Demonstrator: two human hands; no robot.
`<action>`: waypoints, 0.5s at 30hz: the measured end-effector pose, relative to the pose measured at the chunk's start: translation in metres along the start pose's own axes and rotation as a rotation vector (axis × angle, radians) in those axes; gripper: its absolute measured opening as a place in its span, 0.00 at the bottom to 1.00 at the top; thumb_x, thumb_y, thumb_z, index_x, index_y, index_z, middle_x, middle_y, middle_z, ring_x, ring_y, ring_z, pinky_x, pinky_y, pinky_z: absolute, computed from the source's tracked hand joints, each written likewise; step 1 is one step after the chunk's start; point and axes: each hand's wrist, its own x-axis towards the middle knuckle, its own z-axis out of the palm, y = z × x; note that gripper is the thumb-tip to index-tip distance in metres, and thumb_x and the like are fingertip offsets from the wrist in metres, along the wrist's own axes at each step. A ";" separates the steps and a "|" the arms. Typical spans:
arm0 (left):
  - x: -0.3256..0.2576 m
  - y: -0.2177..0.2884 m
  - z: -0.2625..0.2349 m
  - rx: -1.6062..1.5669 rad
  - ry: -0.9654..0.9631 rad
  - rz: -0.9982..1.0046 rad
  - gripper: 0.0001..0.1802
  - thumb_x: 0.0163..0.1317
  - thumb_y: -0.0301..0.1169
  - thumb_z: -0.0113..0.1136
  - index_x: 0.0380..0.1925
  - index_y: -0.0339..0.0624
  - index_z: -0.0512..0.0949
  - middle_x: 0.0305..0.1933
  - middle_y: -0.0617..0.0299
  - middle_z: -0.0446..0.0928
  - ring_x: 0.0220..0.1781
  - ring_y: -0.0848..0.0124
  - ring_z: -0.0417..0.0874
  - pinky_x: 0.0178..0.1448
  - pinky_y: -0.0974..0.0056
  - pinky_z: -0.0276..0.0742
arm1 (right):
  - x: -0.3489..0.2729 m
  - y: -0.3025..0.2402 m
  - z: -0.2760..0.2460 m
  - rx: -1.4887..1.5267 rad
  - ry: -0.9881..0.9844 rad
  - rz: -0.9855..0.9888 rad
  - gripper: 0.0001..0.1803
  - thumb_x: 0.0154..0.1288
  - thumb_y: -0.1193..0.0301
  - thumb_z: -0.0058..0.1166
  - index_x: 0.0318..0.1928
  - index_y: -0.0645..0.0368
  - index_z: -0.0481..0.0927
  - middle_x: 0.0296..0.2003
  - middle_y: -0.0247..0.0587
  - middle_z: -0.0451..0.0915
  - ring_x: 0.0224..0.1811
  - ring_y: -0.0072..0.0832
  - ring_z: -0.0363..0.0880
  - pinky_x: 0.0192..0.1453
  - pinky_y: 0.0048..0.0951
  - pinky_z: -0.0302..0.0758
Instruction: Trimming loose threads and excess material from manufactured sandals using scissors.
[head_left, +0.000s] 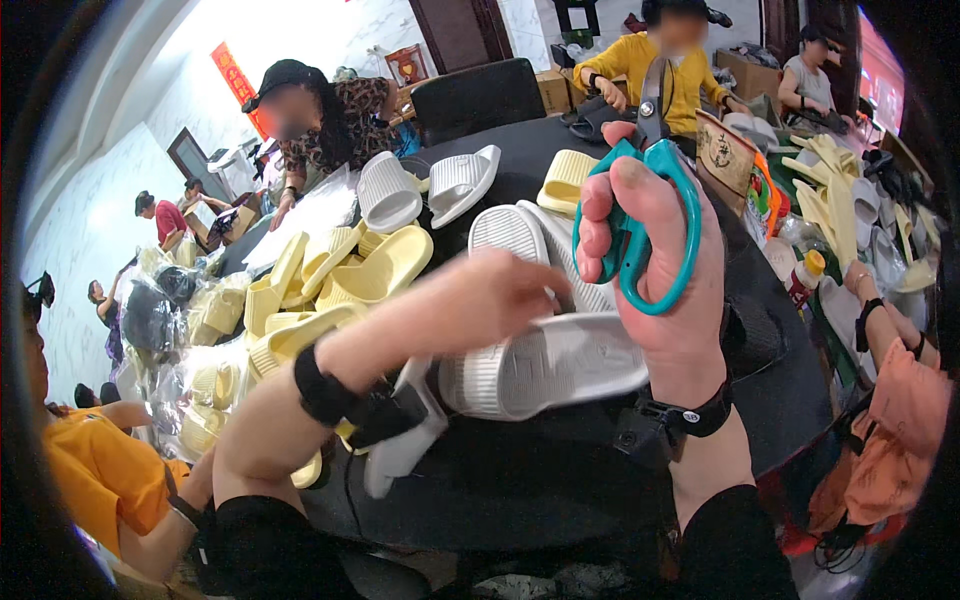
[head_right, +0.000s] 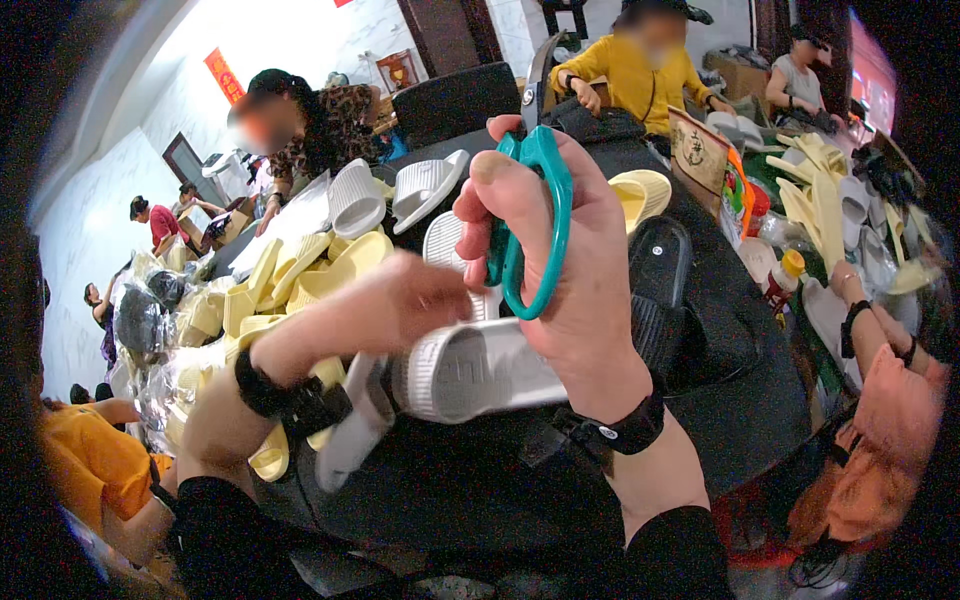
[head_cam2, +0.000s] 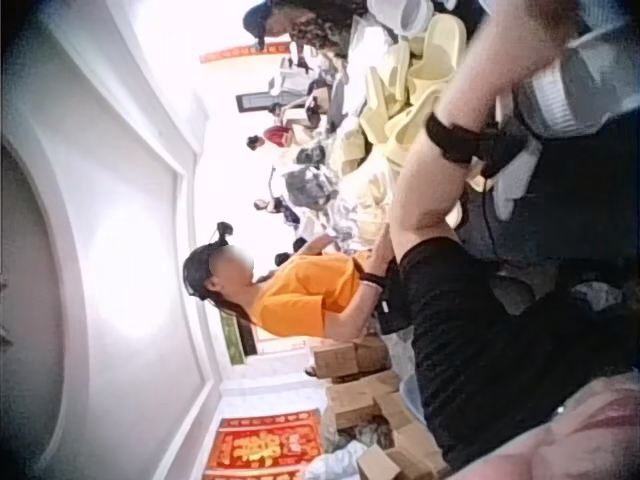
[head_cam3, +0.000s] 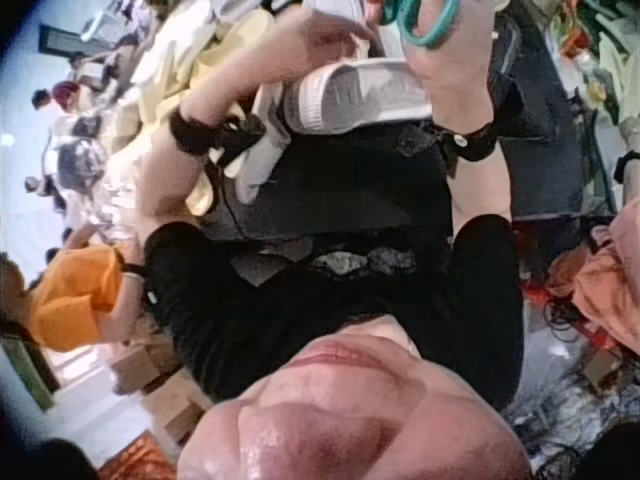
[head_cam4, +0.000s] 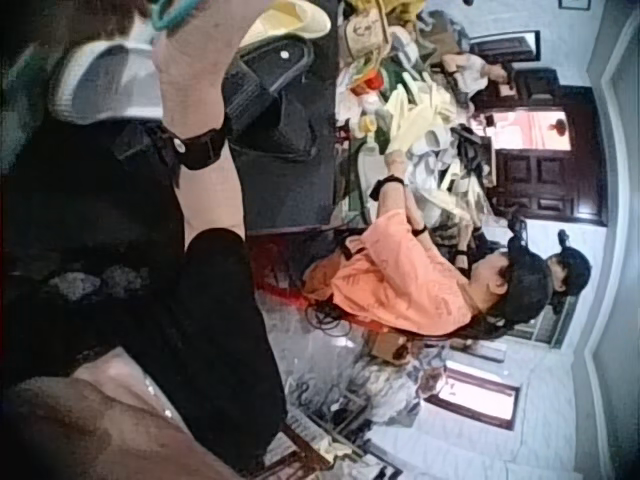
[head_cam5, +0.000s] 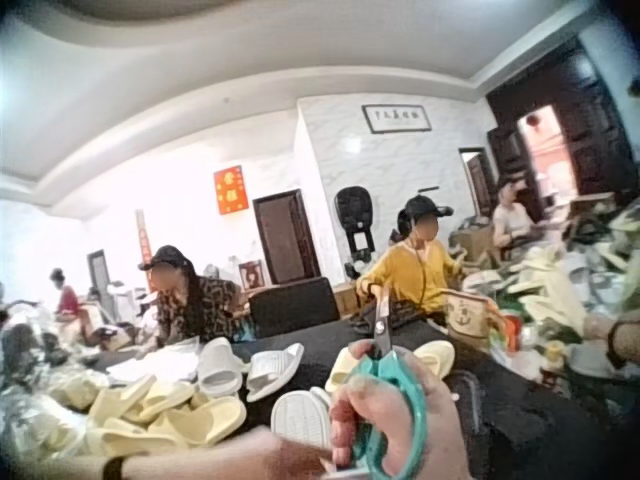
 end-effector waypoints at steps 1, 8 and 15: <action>0.006 -0.009 -0.014 0.068 0.057 -0.088 0.15 0.57 0.30 0.54 0.43 0.37 0.80 0.30 0.47 0.80 0.31 0.57 0.83 0.40 0.59 0.78 | 0.000 -0.002 -0.001 -0.005 -0.007 0.001 0.21 0.58 0.66 0.61 0.49 0.61 0.71 0.26 0.37 0.77 0.21 0.21 0.76 0.21 0.20 0.72; 0.018 -0.184 -0.067 0.323 0.359 -0.227 0.15 0.54 0.30 0.51 0.36 0.32 0.80 0.36 0.42 0.80 0.40 0.50 0.81 0.47 0.55 0.75 | 0.000 -0.001 0.002 0.063 -0.046 0.055 0.21 0.58 0.68 0.61 0.50 0.61 0.70 0.26 0.38 0.77 0.22 0.21 0.76 0.21 0.21 0.73; 0.038 -0.256 -0.043 0.576 0.404 -0.345 0.21 0.56 0.27 0.49 0.52 0.40 0.73 0.49 0.44 0.77 0.54 0.48 0.76 0.57 0.51 0.71 | 0.001 -0.002 0.001 -0.048 -0.029 0.078 0.27 0.60 0.61 0.59 0.53 0.65 0.68 0.25 0.37 0.74 0.21 0.20 0.72 0.21 0.21 0.70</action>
